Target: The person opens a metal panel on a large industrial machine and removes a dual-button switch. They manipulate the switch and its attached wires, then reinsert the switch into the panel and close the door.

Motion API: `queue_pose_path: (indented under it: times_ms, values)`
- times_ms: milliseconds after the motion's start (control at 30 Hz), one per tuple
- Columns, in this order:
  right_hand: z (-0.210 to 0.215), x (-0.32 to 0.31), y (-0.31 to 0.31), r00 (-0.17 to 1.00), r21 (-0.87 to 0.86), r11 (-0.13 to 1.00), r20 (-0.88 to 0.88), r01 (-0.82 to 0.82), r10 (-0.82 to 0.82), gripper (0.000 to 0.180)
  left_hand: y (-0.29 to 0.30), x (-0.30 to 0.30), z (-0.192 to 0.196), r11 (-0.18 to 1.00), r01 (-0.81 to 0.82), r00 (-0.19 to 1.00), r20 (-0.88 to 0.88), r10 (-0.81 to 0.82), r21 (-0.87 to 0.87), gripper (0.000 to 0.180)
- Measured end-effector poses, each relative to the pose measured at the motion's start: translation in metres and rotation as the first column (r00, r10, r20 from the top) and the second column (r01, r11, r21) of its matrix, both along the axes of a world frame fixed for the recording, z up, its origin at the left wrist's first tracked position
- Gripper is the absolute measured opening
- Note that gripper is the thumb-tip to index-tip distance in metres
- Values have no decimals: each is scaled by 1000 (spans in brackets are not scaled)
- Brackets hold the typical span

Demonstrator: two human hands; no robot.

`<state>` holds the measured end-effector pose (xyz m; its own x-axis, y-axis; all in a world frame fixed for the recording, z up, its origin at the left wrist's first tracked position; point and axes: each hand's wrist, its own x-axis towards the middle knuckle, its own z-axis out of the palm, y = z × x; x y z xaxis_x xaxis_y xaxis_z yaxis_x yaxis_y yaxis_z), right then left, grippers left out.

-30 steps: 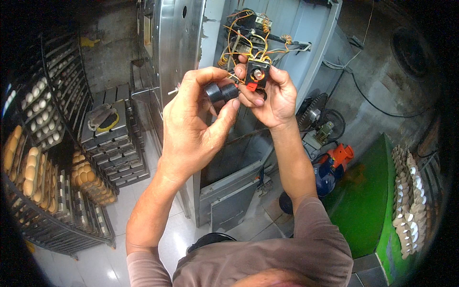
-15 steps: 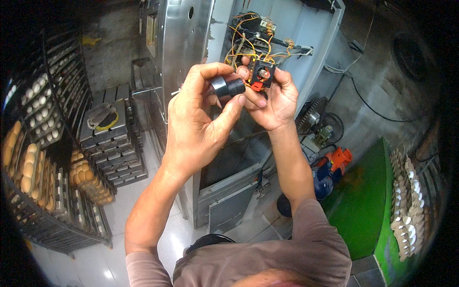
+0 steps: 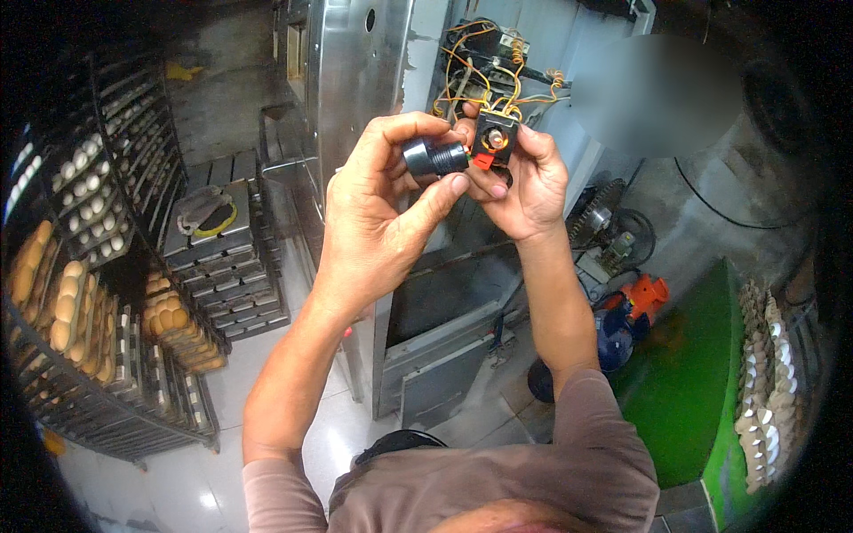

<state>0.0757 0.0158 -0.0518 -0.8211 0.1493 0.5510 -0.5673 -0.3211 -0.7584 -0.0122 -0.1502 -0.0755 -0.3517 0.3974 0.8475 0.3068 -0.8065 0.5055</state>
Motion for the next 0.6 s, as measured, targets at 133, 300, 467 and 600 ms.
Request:
queue_pose_path:
  times_ms: [133, 300, 467, 600]
  values:
    - [-2, 0, 2, 999, 32, 999, -17, 37, -36, 58, 2, 0, -2, 999, -48, 999, -16, 48, 9, 43]
    - [-5, -2, 11, 996, 101, 992, -43, 78, -74, 51, 3, -1, -3, 997, -69, 996, -59, 71, 29, 44]
    - [2, 3, -6, 980, 117, 975, -79, 190, -182, 47, 4, -1, -4, 998, -61, 997, -37, 62, 31, 43]
    - [3, 5, -10, 948, 209, 925, -86, 317, -306, 41, 3, -2, -7, 995, -77, 996, -38, 80, 62, 42]
